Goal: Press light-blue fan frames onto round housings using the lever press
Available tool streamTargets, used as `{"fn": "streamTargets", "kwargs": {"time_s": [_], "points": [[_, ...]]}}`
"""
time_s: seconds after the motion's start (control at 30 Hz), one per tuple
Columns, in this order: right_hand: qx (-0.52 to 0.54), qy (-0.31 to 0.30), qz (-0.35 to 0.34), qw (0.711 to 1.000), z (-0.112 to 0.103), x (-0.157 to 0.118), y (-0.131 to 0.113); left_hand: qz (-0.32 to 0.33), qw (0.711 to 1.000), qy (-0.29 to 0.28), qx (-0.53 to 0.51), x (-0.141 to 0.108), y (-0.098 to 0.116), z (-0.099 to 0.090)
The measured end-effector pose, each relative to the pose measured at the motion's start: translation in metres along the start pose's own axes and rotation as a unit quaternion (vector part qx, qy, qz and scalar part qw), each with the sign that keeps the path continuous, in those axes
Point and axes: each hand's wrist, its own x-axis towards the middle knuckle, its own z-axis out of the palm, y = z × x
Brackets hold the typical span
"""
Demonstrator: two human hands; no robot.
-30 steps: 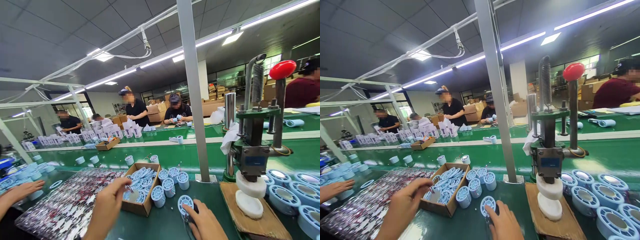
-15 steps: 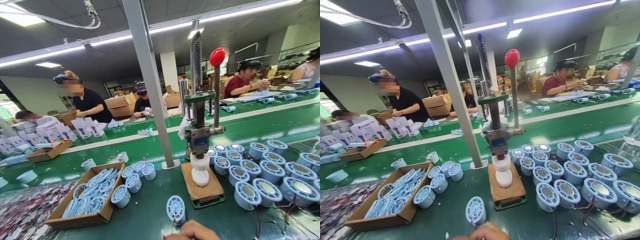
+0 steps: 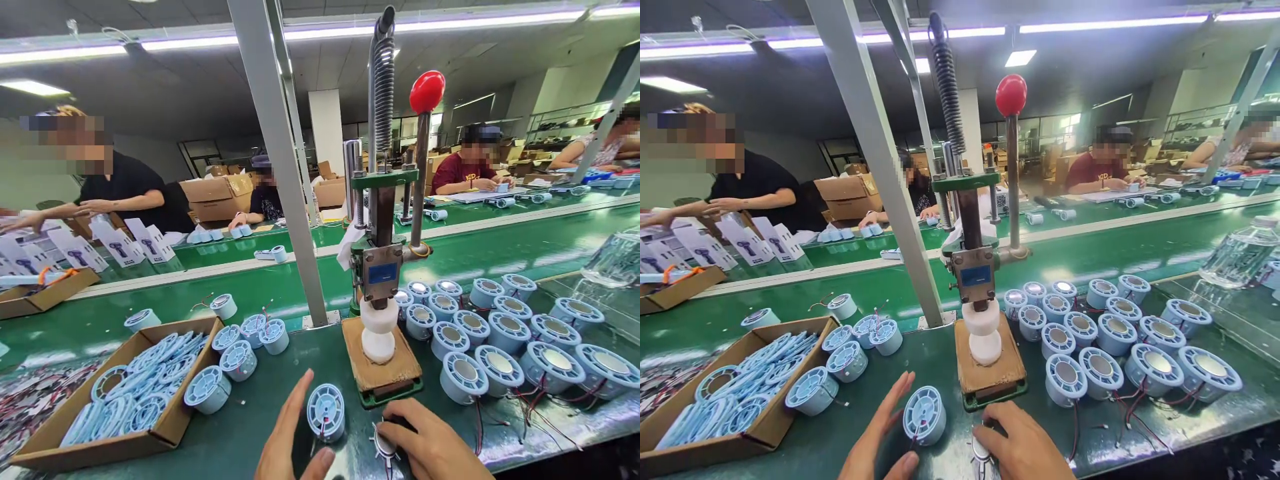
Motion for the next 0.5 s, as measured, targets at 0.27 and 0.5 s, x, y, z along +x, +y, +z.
{"fn": "streamTargets", "kwargs": {"time_s": [0.27,0.5], "points": [[-0.098,-0.034,-0.057,0.993,0.017,0.024,-0.002,-0.043,0.996,0.071,-0.03,-0.005,-0.01,0.048],[0.004,-0.151,-0.007,0.989,-0.012,0.035,-0.008,-0.031,0.992,0.121,-0.032,-0.016,-0.013,0.056]]}}
